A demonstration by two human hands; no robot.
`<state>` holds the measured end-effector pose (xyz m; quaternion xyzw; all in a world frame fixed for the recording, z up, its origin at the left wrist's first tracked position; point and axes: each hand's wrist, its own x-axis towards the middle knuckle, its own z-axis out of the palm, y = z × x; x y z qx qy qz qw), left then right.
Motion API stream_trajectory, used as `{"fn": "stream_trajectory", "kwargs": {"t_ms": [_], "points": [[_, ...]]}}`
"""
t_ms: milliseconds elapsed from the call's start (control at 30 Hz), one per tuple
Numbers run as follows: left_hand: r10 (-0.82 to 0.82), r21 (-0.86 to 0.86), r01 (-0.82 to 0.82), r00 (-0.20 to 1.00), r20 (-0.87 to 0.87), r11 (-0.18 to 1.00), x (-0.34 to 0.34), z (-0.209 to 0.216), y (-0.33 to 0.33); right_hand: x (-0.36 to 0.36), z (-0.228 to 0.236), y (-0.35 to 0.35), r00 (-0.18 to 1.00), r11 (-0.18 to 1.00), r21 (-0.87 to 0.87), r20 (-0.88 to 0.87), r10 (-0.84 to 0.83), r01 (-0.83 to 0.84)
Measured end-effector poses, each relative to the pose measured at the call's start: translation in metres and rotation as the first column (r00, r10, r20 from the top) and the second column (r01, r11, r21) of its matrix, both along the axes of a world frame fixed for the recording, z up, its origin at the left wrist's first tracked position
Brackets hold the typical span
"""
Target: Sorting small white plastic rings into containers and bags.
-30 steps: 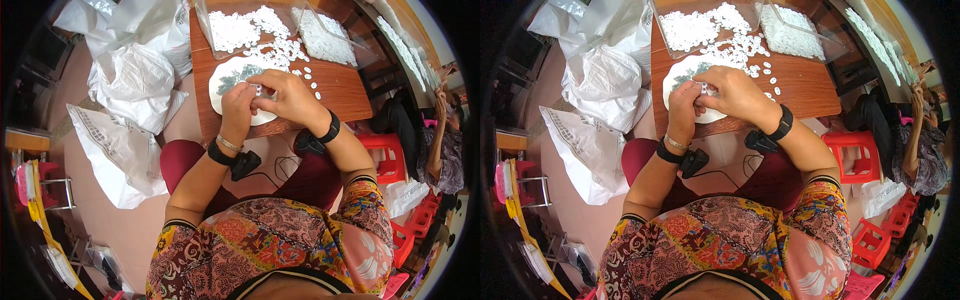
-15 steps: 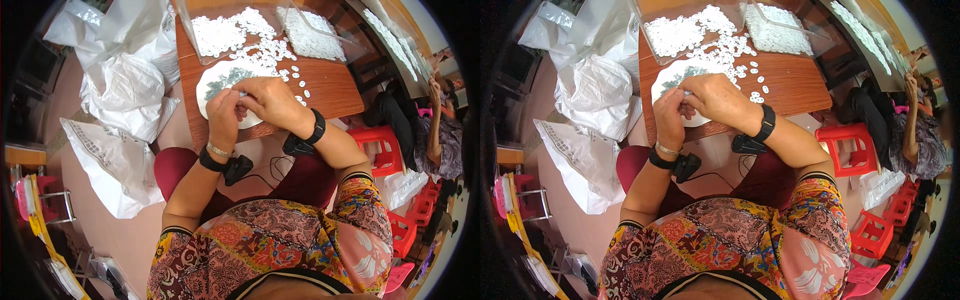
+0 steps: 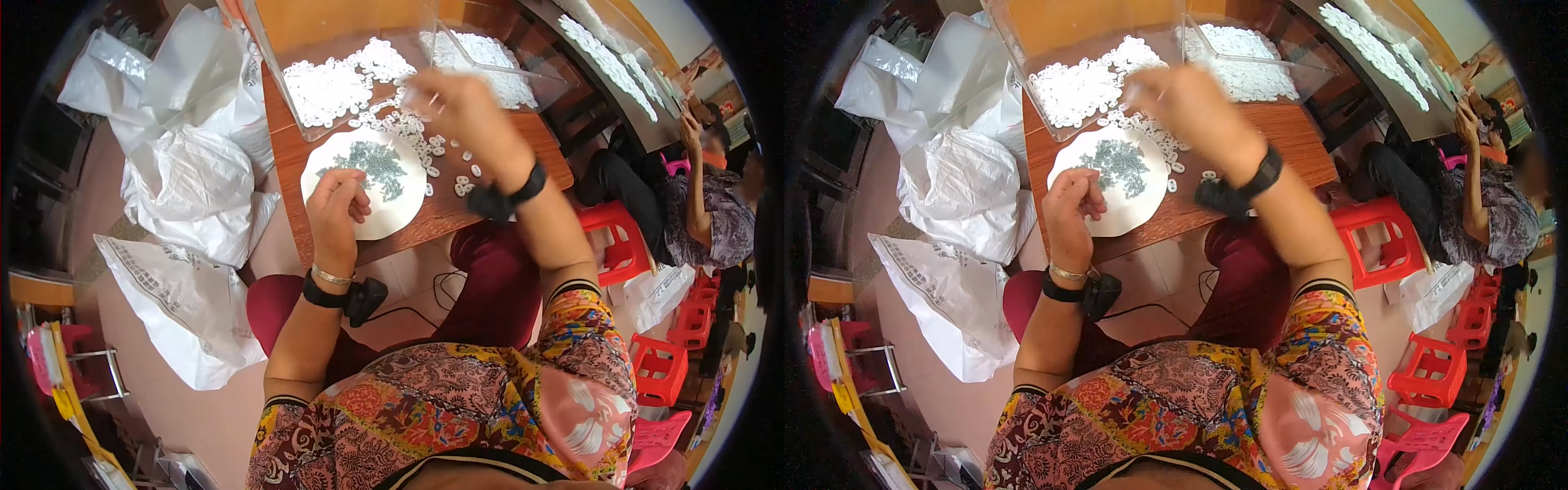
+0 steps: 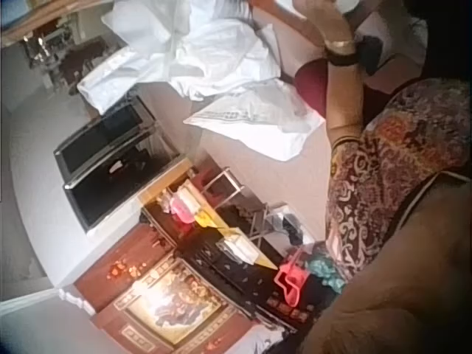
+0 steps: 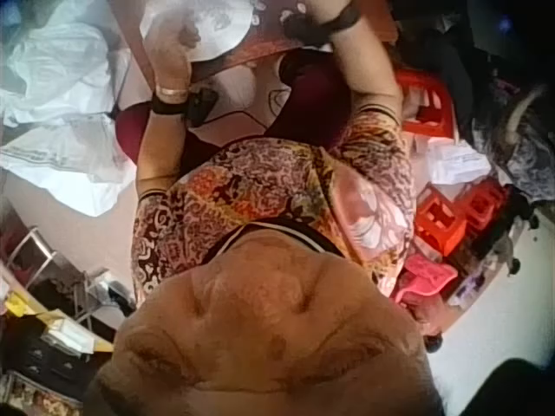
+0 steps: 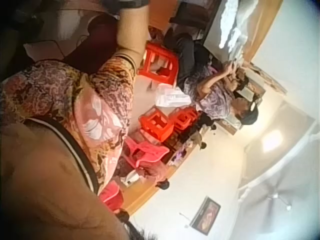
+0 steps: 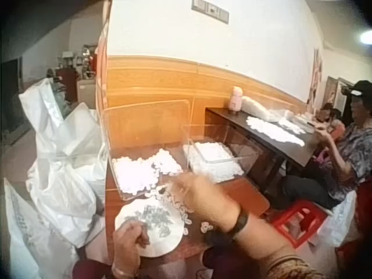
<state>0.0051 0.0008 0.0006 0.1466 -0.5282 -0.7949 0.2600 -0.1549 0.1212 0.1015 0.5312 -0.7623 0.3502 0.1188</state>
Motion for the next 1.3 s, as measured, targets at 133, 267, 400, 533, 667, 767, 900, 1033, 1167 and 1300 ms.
{"fn": "stream_trajectory", "kwargs": {"t_ms": [133, 267, 400, 533, 667, 767, 900, 1033, 1167, 1300], "points": [[0.045, -0.023, -0.045, 0.999, -0.028, 0.999, 0.0, 0.003, -0.013, -0.073, 0.052, 0.01, 0.823, 0.883, -0.067, -0.335, -0.459, 0.466], [0.06, -0.031, -0.061, 0.998, -0.026, 0.998, -0.001, 0.002, -0.02, -0.107, 0.025, 0.016, 0.826, 0.929, -0.184, -0.426, -0.37, 0.321], [0.043, -0.028, -0.043, 0.999, -0.01, 0.999, -0.002, 0.001, -0.02, -0.095, -0.031, 0.009, 0.989, 0.968, 0.213, 0.049, -0.143, 0.13], [0.003, -0.093, -0.001, 1.0, 0.025, 0.996, -0.001, -0.003, -0.022, -0.092, -0.076, -0.008, 0.966, 0.944, 0.317, 0.202, -0.161, 0.091], [-0.007, -0.096, 0.01, 0.999, 0.036, 0.995, -0.002, -0.001, -0.022, -0.094, -0.089, -0.018, 0.971, 0.828, 0.553, 0.129, -0.2, 0.097], [-0.009, -0.091, 0.012, 0.999, 0.033, 0.996, -0.001, -0.002, -0.023, -0.097, -0.094, -0.022, 0.979, 0.828, 0.547, 0.063, -0.191, 0.127], [-0.002, -0.083, 0.006, 0.999, 0.047, 0.997, 0.0, 0.0, -0.023, -0.104, -0.092, -0.011, 0.974, 0.821, 0.536, -0.008, -0.228, 0.197], [0.003, -0.072, 0.0, 0.999, 0.047, 0.997, 0.0, 0.0, -0.025, -0.085, -0.073, -0.005, 0.958, 0.847, 0.485, 0.059, -0.281, 0.219], [-0.016, -0.089, 0.02, 0.999, 0.044, 0.996, -0.003, -0.002, -0.021, -0.077, -0.077, 0.001, 0.974, 0.816, 0.564, 0.083, -0.209, 0.127], [-0.028, -0.106, 0.035, 0.997, 0.073, 0.994, -0.004, 0.0, -0.015, -0.077, -0.085, -0.002, 0.984, 0.777, 0.61, -0.024, -0.178, 0.156]]}}
